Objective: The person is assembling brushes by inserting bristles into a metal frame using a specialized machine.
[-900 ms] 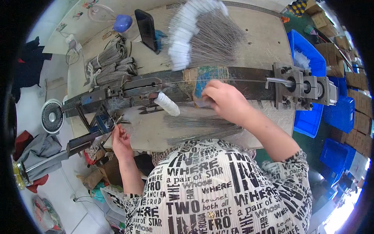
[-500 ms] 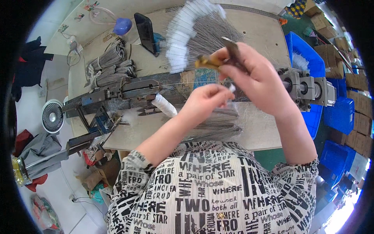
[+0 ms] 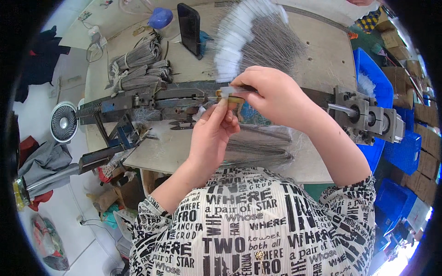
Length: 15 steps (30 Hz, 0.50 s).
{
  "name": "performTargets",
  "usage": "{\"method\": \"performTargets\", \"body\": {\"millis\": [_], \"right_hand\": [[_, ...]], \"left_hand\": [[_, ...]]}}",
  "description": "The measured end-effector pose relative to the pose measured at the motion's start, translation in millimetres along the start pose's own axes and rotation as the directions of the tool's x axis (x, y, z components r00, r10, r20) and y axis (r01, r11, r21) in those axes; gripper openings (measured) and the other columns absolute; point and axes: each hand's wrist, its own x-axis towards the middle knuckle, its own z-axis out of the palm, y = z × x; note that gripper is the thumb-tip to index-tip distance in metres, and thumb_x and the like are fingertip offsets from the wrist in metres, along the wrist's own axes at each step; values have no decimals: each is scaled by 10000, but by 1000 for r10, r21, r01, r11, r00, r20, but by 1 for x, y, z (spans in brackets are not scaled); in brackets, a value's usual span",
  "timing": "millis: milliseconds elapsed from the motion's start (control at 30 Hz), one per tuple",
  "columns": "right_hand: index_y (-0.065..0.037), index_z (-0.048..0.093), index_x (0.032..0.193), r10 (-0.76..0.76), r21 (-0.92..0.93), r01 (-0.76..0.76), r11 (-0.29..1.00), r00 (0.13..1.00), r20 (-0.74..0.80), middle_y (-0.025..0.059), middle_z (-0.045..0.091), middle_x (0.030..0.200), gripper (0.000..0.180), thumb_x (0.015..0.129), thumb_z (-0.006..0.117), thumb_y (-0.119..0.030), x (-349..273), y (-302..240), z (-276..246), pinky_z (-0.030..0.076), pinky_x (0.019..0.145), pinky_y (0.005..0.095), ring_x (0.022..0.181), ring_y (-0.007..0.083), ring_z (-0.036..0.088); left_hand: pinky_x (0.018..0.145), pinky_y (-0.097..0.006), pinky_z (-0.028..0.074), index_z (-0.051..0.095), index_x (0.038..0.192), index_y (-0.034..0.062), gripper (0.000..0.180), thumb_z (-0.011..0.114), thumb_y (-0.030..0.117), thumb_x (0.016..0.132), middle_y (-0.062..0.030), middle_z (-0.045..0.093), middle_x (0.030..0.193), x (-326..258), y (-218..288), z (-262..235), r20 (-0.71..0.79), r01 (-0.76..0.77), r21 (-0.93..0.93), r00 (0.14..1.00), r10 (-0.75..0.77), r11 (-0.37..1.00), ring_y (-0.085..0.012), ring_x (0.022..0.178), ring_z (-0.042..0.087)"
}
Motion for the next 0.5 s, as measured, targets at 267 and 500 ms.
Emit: {"method": "performTargets", "body": {"millis": [267, 500], "right_hand": [[8, 645, 1016, 6, -64, -8, 998, 999, -40, 134, 615, 1029, 187, 833, 614, -11, -5, -9, 1, 499, 797, 369, 923, 299, 613], [-50, 657, 993, -213, -321, 135, 937, 952, -220, 109, 599, 1000, 223, 771, 662, -26, -24, -23, -5, 468, 854, 414, 942, 291, 601]], "left_hand": [[1150, -393, 312, 404, 1367, 6, 653, 365, 557, 1019, -115, 477, 1310, -2, 18, 22, 199, 138, -349, 978, -70, 927, -221, 1252, 462], [1179, -417, 295, 374, 1425, -32, 742, 376, 575, 999, -172, 443, 1442, -4, 17, 13, 167, 107, -483, 986, -29, 869, -279, 1363, 412]]}}
